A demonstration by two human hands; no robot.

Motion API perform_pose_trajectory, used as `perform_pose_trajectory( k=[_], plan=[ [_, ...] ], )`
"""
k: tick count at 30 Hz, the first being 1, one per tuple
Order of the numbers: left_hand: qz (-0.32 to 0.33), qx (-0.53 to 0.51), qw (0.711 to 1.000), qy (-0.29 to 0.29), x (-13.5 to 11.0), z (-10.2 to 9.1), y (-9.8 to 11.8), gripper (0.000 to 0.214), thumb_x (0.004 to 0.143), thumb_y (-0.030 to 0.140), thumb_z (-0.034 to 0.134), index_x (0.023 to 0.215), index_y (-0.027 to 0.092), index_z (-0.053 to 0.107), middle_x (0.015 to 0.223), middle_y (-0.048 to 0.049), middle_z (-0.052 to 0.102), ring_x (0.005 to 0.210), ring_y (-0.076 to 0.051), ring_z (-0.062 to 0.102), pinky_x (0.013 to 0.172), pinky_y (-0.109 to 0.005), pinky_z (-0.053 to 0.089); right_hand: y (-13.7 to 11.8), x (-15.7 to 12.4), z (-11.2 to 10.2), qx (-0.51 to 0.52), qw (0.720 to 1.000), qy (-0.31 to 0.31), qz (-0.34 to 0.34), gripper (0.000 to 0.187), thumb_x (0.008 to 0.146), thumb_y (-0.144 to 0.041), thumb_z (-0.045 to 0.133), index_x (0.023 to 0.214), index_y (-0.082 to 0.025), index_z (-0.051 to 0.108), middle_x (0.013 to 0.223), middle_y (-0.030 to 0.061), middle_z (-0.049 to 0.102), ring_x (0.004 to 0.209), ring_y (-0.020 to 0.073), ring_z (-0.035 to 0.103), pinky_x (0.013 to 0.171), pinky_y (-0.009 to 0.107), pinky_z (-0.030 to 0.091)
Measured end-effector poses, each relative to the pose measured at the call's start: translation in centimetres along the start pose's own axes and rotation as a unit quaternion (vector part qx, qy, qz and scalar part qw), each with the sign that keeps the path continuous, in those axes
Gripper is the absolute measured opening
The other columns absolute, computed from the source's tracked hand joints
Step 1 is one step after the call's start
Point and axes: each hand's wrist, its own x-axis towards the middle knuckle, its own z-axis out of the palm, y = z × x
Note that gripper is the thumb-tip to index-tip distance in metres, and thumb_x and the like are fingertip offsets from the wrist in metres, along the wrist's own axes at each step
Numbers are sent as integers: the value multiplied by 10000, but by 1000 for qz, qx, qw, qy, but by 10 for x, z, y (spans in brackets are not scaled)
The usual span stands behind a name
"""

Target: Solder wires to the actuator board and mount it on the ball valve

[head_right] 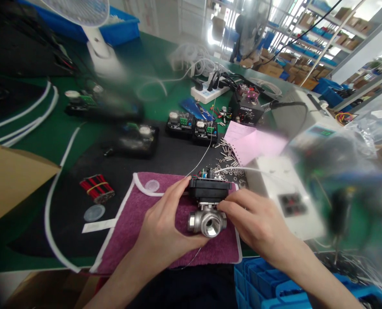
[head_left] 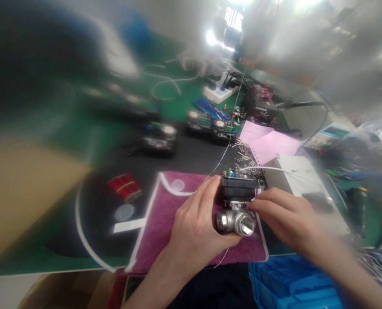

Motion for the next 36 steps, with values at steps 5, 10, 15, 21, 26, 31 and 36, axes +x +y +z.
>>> perform_pose_trajectory(
  k=[5,10,15,21,26,31,36],
  plan=[
    [-10,-10,1000,-13,0,-1,0,1086,658,311,907,1600,207,378,1597,-138,565,1426,-347,611,1200,-505,551,-4,0,-2,-12,1000,-11,2,281,998,-39,608,1258,-135,656,1121,108,681,933,184,629,746,315,512],
    [-5,-5,1000,-7,0,-1,1,1087,647,290,902,1598,194,386,1592,-133,569,1420,-336,616,1212,-482,543,-3,-8,8,14,999,10,28,282,1020,-79,630,1290,-161,633,1109,90,680,953,169,633,787,297,526],
    [-5,-3,1000,-12,0,-1,1,1078,654,296,897,1597,180,388,1591,-124,568,1429,-315,608,1231,-448,525,-5,-7,10,24,999,14,35,244,1024,-86,636,1258,-155,644,1085,82,686,947,161,638,799,291,529],
    [-10,-5,1000,-14,1,-1,0,1082,654,298,909,1596,195,386,1594,-124,568,1426,-322,611,1211,-464,541,-8,-4,6,-8,1000,4,16,255,1011,-76,639,1258,-140,648,1092,94,701,919,182,631,752,325,516],
    [-5,-10,1000,-11,0,0,0,1070,675,312,907,1598,209,377,1604,-135,560,1437,-343,602,1202,-502,547,-8,-8,5,-31,999,-4,13,292,1007,-79,636,1292,-141,636,1120,105,714,944,207,643,777,359,526],
    [4,-6,1000,-12,0,-1,0,1064,683,302,895,1601,199,367,1596,-144,565,1447,-348,593,1212,-507,537,-5,-7,7,-32,999,11,21,256,1005,-83,646,1252,-151,642,1093,96,711,928,194,641,762,341,519],
    [8,-3,1000,-10,1,-2,1,1041,700,310,889,1594,199,368,1591,-147,567,1430,-346,608,1193,-495,553,2,-8,14,-31,999,24,14,236,1010,-118,657,1238,-178,642,1067,89,706,907,191,650,744,326,519]
  ],
)
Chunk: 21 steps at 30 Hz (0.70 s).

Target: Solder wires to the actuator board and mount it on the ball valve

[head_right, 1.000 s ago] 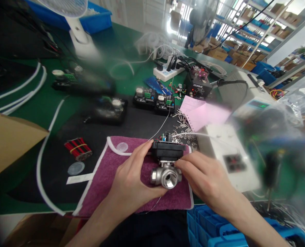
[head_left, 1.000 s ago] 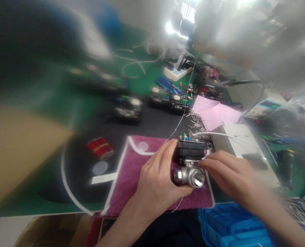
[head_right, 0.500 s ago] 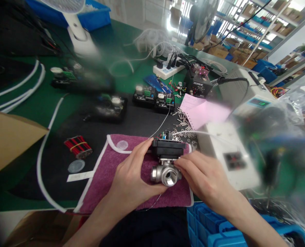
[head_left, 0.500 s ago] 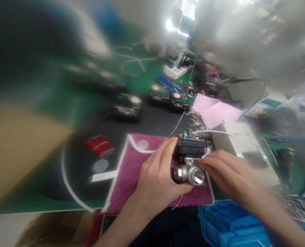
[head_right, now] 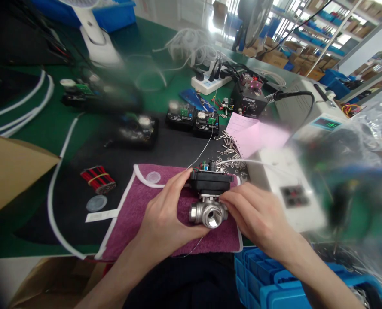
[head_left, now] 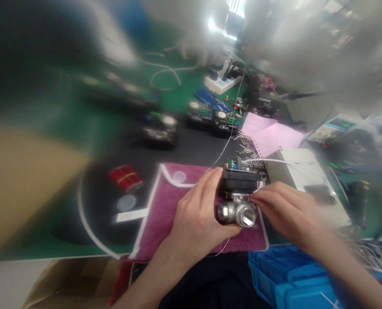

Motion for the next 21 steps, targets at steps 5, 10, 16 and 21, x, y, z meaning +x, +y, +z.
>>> perform_pose_trajectory(
  k=[5,10,16,21],
  plan=[
    [2,3,1000,-2,0,0,0,1044,700,306,895,1593,189,369,1590,-142,566,1450,-324,590,1211,-463,535,1,-1,3,3,1000,4,6,214,1016,-131,658,1221,-189,649,1051,75,703,889,182,649,749,324,520],
    [-1,3,1000,-4,0,0,1,1053,686,290,895,1592,200,366,1590,-135,567,1445,-325,596,1211,-461,536,-1,1,1,8,1000,2,8,213,1014,-128,656,1218,-186,649,1043,77,699,887,183,649,744,319,515],
    [3,11,1000,3,0,0,1,1031,693,286,880,1588,204,374,1579,-141,578,1432,-339,606,1200,-475,545,0,1,5,28,999,20,19,193,1017,-156,655,1206,-195,657,1031,64,704,870,179,667,735,310,527],
    [5,5,1000,-2,0,-1,1,1029,695,271,876,1587,200,368,1585,-132,568,1442,-322,596,1209,-452,536,1,-1,10,22,999,23,26,143,1032,-157,638,1166,-209,639,1023,52,700,868,164,663,737,286,519]
  ],
)
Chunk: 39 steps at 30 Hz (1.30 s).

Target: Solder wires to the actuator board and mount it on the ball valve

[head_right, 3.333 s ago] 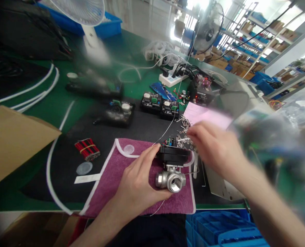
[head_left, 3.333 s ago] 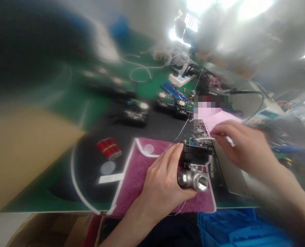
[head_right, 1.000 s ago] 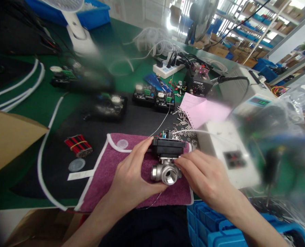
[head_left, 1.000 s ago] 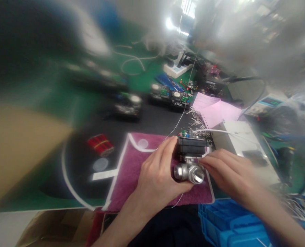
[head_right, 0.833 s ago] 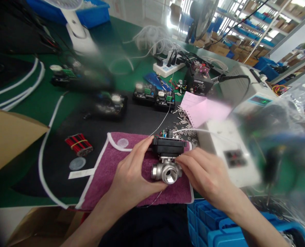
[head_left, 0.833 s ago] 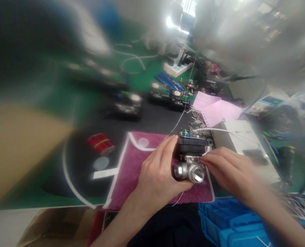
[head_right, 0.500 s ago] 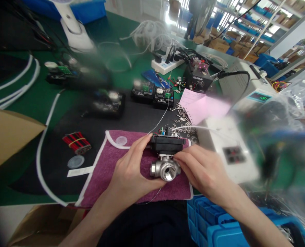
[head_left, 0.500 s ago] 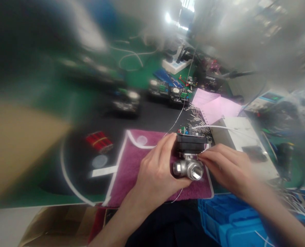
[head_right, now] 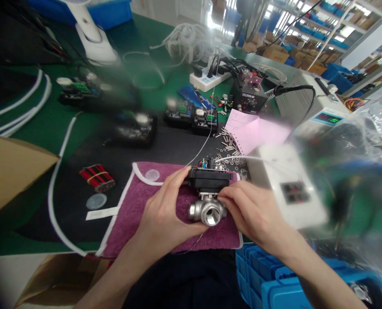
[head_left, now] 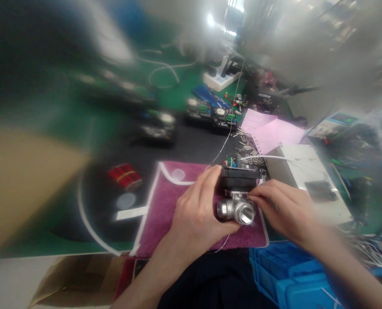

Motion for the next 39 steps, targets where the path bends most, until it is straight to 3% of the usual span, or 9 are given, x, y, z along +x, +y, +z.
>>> perform_pose_trajectory(
  k=[21,39],
  plan=[
    [6,6,1000,-1,-1,1,-1,1059,702,325,902,1600,173,361,1582,-141,570,1455,-312,582,1215,-438,525,0,-2,3,-22,999,26,-7,153,1021,-176,685,1164,-218,650,1010,21,698,850,137,651,737,271,491],
    [9,9,1000,6,-2,1,-1,1051,700,317,902,1596,171,374,1573,-139,579,1444,-316,592,1210,-437,532,-2,0,1,-7,1000,8,4,154,1025,-177,677,1171,-216,650,1015,23,697,853,139,650,746,273,489]
  ],
)
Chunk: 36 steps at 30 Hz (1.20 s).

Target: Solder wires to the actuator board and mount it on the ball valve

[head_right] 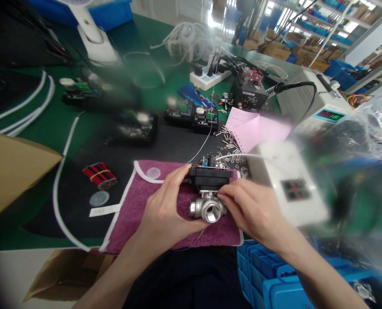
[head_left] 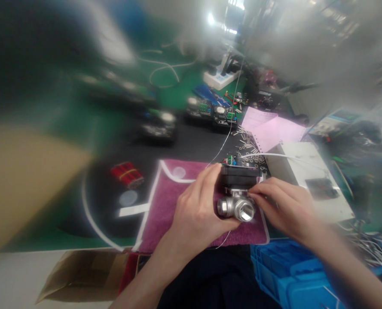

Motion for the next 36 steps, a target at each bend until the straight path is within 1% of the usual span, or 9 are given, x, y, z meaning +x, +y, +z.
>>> perform_pose_trajectory(
  k=[4,9,13,18,21,24,29,33,36],
  plan=[
    [-2,1,1000,-3,0,0,0,1071,685,310,912,1599,169,372,1577,-133,577,1450,-310,587,1219,-430,525,0,-1,0,-1,1000,5,-1,153,1026,-178,673,1171,-221,651,1020,24,699,858,140,654,745,271,489],
    [3,6,1000,1,0,1,-1,1052,698,321,899,1597,163,375,1577,-143,577,1453,-317,586,1219,-438,525,3,-1,3,-3,1000,4,0,151,1027,-188,676,1172,-225,651,1010,23,698,844,140,651,734,270,491],
    [5,0,1000,1,0,1,-1,1033,709,324,889,1593,161,381,1573,-141,579,1443,-303,596,1202,-428,538,1,1,2,20,1000,10,5,153,1030,-176,668,1175,-223,651,1018,25,703,857,136,660,741,261,506],
    [4,0,1000,-1,1,-1,0,1034,691,299,893,1584,175,386,1575,-145,577,1432,-319,604,1183,-454,556,-7,3,-8,67,995,30,62,126,1033,-153,657,1141,-216,663,1037,11,726,907,109,686,795,225,526],
    [4,3,1000,-1,2,-1,0,1038,686,290,899,1582,183,387,1569,-148,585,1409,-330,623,1162,-468,573,-11,4,-15,67,991,47,106,139,1030,-159,667,1152,-222,683,1055,3,744,927,101,703,809,210,533],
    [4,6,1000,1,3,-1,0,1010,706,300,892,1578,189,395,1561,-147,593,1407,-332,625,1167,-472,568,-14,6,-19,66,989,43,124,121,1033,-175,667,1137,-228,698,1044,-2,754,920,104,715,786,209,541],
    [-4,1,1000,0,2,-1,1,1015,706,303,885,1584,198,388,1570,-135,586,1410,-330,621,1170,-463,564,-13,4,-13,62,995,10,80,88,1047,-210,658,1127,-233,685,1020,9,744,888,127,708,762,244,546],
    [-6,0,1000,-1,2,-1,1,1050,679,292,892,1592,199,380,1578,-130,579,1406,-331,621,1167,-456,565,-8,0,-6,33,999,5,40,134,1035,-181,667,1162,-224,659,1034,26,728,900,142,690,783,267,545],
    [-4,0,1000,0,2,0,0,1047,683,297,893,1591,193,382,1578,-129,579,1409,-324,620,1173,-449,558,-6,-1,-6,16,1000,6,25,173,1027,-149,668,1188,-207,649,1049,33,720,912,137,679,797,264,535]
  ],
)
